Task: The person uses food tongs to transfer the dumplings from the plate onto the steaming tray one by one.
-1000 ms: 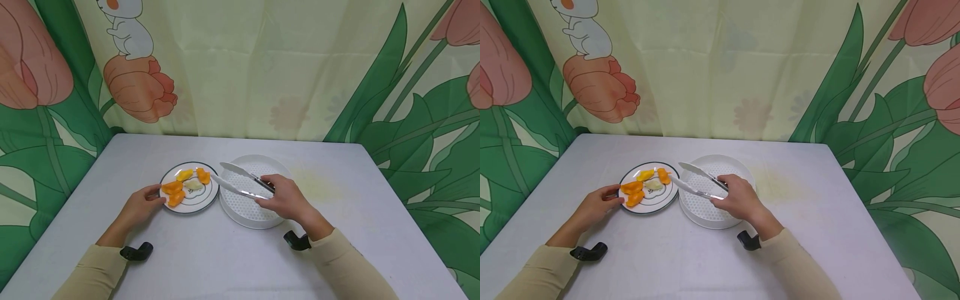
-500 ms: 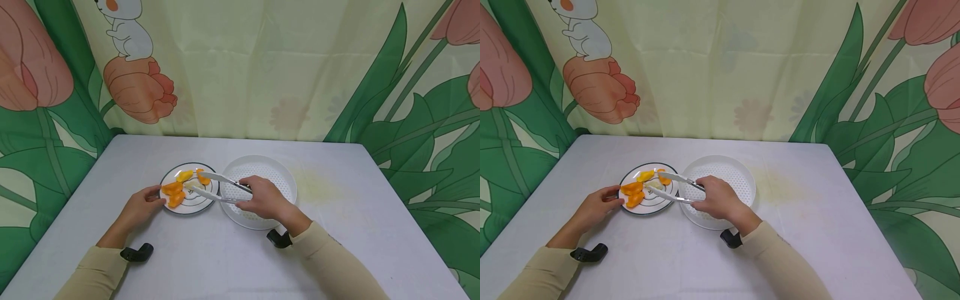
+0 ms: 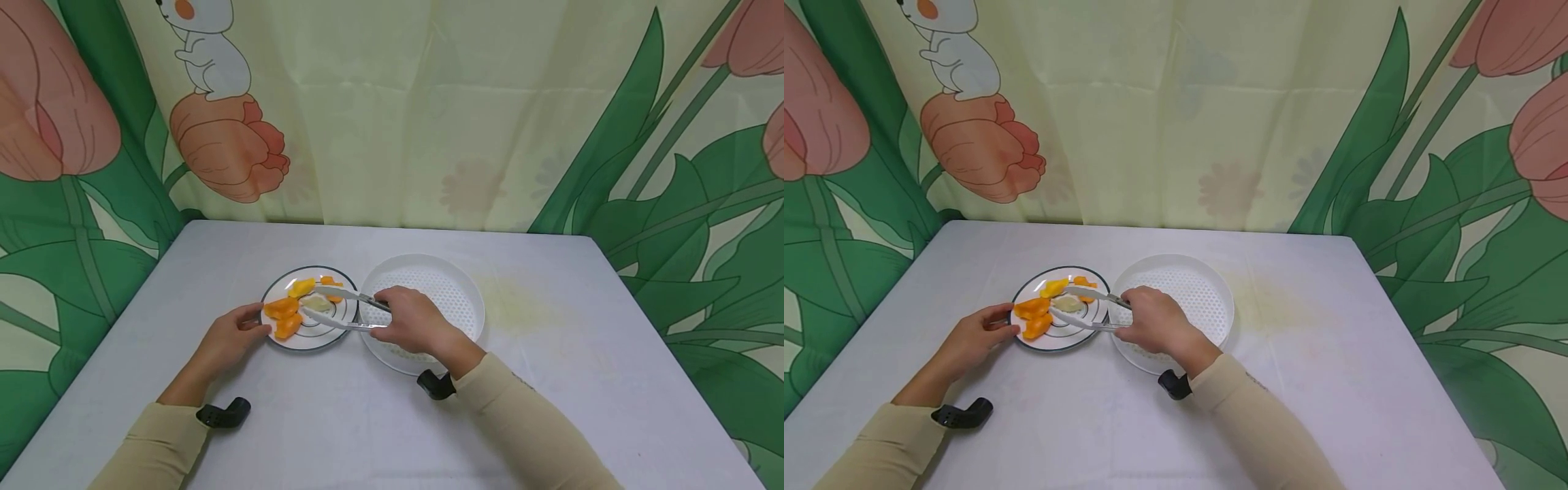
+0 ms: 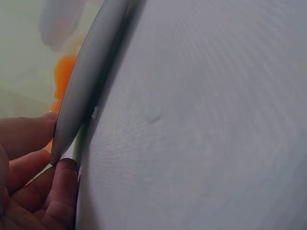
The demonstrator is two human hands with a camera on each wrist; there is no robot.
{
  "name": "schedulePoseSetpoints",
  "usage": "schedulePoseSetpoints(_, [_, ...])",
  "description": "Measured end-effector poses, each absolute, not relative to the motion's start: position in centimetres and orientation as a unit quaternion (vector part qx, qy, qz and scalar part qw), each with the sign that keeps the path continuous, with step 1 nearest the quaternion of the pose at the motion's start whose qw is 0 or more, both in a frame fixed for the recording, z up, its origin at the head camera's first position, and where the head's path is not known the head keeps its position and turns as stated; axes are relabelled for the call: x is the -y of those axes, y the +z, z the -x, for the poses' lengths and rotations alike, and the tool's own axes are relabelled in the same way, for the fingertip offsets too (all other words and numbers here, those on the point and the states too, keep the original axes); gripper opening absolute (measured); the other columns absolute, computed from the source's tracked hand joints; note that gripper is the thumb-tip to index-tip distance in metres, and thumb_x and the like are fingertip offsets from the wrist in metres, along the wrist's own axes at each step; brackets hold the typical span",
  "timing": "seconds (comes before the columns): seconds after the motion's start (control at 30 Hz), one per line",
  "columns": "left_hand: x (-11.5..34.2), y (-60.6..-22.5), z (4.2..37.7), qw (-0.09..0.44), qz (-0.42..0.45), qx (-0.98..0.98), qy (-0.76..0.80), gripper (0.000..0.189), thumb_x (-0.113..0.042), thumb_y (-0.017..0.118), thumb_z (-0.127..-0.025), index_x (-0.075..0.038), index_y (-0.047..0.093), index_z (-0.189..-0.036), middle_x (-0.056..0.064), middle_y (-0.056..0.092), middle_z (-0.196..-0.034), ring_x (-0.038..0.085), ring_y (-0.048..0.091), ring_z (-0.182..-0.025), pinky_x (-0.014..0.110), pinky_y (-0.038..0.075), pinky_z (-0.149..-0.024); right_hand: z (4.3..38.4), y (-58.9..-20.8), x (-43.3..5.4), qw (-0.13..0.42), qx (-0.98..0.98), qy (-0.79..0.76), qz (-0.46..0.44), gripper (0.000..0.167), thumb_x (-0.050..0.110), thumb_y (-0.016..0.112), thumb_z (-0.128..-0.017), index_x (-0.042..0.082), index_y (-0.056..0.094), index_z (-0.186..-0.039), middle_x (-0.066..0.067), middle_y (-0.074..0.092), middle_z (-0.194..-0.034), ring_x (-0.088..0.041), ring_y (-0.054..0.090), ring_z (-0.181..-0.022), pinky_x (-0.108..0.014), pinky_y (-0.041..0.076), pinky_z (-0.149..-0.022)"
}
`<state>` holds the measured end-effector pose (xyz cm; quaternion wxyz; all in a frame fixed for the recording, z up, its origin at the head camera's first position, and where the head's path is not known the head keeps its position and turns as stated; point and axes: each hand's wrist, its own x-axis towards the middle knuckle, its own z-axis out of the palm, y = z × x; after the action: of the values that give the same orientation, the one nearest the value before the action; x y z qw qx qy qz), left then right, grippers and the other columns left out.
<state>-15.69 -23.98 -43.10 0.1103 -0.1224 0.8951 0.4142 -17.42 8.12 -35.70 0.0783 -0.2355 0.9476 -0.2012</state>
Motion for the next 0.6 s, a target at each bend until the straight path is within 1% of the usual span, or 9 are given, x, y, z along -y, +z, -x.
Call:
schedulePoseSetpoints(0.3, [23.89,-43.18,15.61,0.107,0.123,-0.896,0.414,0.067,-0.028,0.067,-0.098,-0.005,0.037,-0.153,0.028,0.042,-0.149,0.044,0.044,-0.129,0.054,0.043,-0.105,17.78,-35.91,-7.14,0.077,-0.953,-0.176,0.234,0.045,0.028,0.075,-0.088,0.005,0.065,-0.125,-0.006,0.068,-0.111,-0.019,0.059,-0.093,-0.036,0.052,-0.086])
schedulePoseSetpoints(0.47, [23.89,-43.20,15.67,0.104,0.125,-0.897,0.412,0.068,-0.029,0.067,-0.098,-0.004,0.037,-0.153,0.029,0.043,-0.147,0.044,0.045,-0.128,0.053,0.045,-0.104,17.71,-35.86,-7.00,0.068,-0.954,-0.170,0.240,0.040,0.026,0.073,-0.090,0.005,0.066,-0.124,-0.006,0.068,-0.110,-0.020,0.059,-0.094,-0.037,0.053,-0.086])
schedulePoseSetpoints(0.6, [23.88,-43.37,15.72,0.101,0.126,-0.897,0.412,0.067,-0.028,0.067,-0.098,-0.004,0.037,-0.153,0.028,0.043,-0.147,0.044,0.045,-0.129,0.052,0.045,-0.104,17.69,-35.92,-7.04,0.052,-0.953,-0.168,0.246,0.035,0.024,0.071,-0.091,0.005,0.067,-0.121,-0.005,0.069,-0.107,-0.020,0.060,-0.092,-0.037,0.054,-0.084])
